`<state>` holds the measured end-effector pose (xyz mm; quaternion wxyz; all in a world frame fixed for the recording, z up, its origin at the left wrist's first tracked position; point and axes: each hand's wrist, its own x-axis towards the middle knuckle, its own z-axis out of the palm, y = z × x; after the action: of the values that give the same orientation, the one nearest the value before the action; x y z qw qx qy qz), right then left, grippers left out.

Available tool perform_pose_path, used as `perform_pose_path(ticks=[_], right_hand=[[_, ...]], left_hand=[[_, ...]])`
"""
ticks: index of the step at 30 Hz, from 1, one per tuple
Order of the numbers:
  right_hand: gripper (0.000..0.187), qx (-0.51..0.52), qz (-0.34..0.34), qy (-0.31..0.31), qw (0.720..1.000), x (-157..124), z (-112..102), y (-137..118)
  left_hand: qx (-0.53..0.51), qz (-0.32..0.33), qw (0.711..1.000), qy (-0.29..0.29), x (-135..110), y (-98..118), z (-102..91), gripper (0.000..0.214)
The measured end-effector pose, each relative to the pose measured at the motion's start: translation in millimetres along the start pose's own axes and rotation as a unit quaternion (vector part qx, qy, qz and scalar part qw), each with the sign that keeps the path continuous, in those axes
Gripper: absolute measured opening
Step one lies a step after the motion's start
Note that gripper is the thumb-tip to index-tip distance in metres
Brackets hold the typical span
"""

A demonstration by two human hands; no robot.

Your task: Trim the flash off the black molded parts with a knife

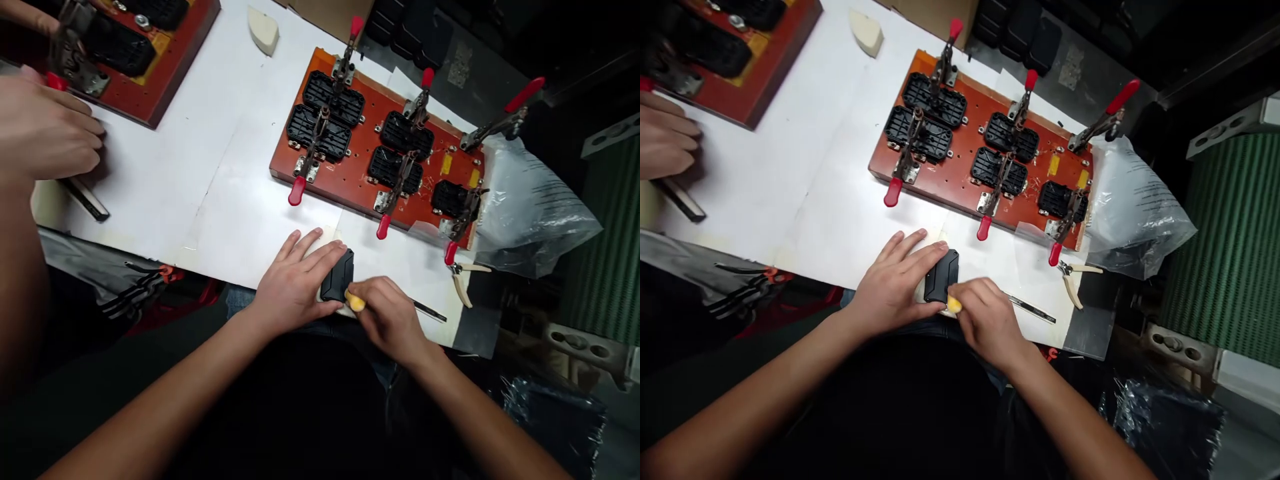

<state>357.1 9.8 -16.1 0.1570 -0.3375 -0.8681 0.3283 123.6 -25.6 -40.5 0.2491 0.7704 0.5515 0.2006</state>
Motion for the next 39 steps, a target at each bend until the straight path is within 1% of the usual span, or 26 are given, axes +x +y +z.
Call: perform_pose_path(ticks=[2, 4, 5, 9, 10, 14, 15, 18, 19, 23, 27, 31, 35, 38, 39], right_hand=[[0.026, -0.011, 0.001, 0.033, 0.999, 8.7, 2.2, 3.1], [0.02, -0.009, 0.017, 0.071, 0.997, 15.4, 4.5, 4.2], [0.019, -0.003, 0.028, 0.08, 0.996, 16.2, 5.6, 3.5], [0.017, 0.013, 0.048, 0.05, 0.998, 9.5, 8.2, -2.5], [0.016, 0.01, 0.049, 0.053, 0.997, 9.1, 8.6, -2.9], [0.013, -0.003, 0.08, 0.127, 0.989, 17.4, 10.6, 0.8], [0.013, 0.001, 0.088, 0.135, 0.987, 19.7, 11.2, 1.6], [0.015, 0.013, 0.088, 0.115, 0.989, 23.5, 12.5, 2.8], [0.014, 0.01, 0.089, 0.117, 0.989, 24.2, 12.6, 3.2], [0.015, 0.014, 0.127, 0.178, 0.976, 27.6, 14.0, 6.0], [0.015, 0.018, 0.133, 0.174, 0.976, 28.5, 19.3, 4.8], [0.011, -0.007, 0.141, 0.214, 0.967, 25.8, 25.6, 1.2], [0.012, 0.001, 0.129, 0.182, 0.975, 24.8, 25.7, 2.5], [0.013, -0.012, 0.125, 0.182, 0.975, 19.9, 21.0, 1.2], [0.011, -0.012, 0.124, 0.173, 0.977, 16.8, 19.5, -0.8]], left_hand=[[0.007, 0.003, 1.0, 0.006, -0.6, 0.1, 0.3, 0.09], [0.012, 0.001, 1.0, 0.008, -0.7, 0.6, 0.0, 0.089], [0.012, 0.001, 1.0, 0.006, -0.7, 0.9, -0.4, 0.089], [0.008, 0.014, 1.0, -0.007, -1.4, 1.4, -3.0, 0.09], [0.009, 0.018, 1.0, -0.009, -1.7, 1.3, -3.5, 0.09], [0.013, 0.021, 1.0, -0.011, -2.5, 0.0, -3.5, 0.091], [0.013, 0.022, 1.0, -0.012, -2.5, -0.2, -3.2, 0.092], [0.011, 0.022, 1.0, -0.018, -2.1, -0.1, -2.8, 0.092], [0.012, 0.021, 1.0, -0.018, -2.0, 0.1, -2.8, 0.092], [0.017, 0.014, 1.0, -0.019, -1.7, 0.7, -3.2, 0.092], [0.017, 0.017, 1.0, -0.019, -1.7, 0.7, -3.0, 0.092], [0.019, 0.016, 1.0, -0.015, -2.0, 0.7, -2.0, 0.092], [0.02, 0.024, 0.999, -0.011, -2.5, 0.9, -1.6, 0.09], [0.031, 0.019, 0.999, -0.01, -2.6, 1.4, -1.6, 0.091], [0.032, 0.018, 0.999, -0.01, -2.6, 1.4, -1.7, 0.091]])
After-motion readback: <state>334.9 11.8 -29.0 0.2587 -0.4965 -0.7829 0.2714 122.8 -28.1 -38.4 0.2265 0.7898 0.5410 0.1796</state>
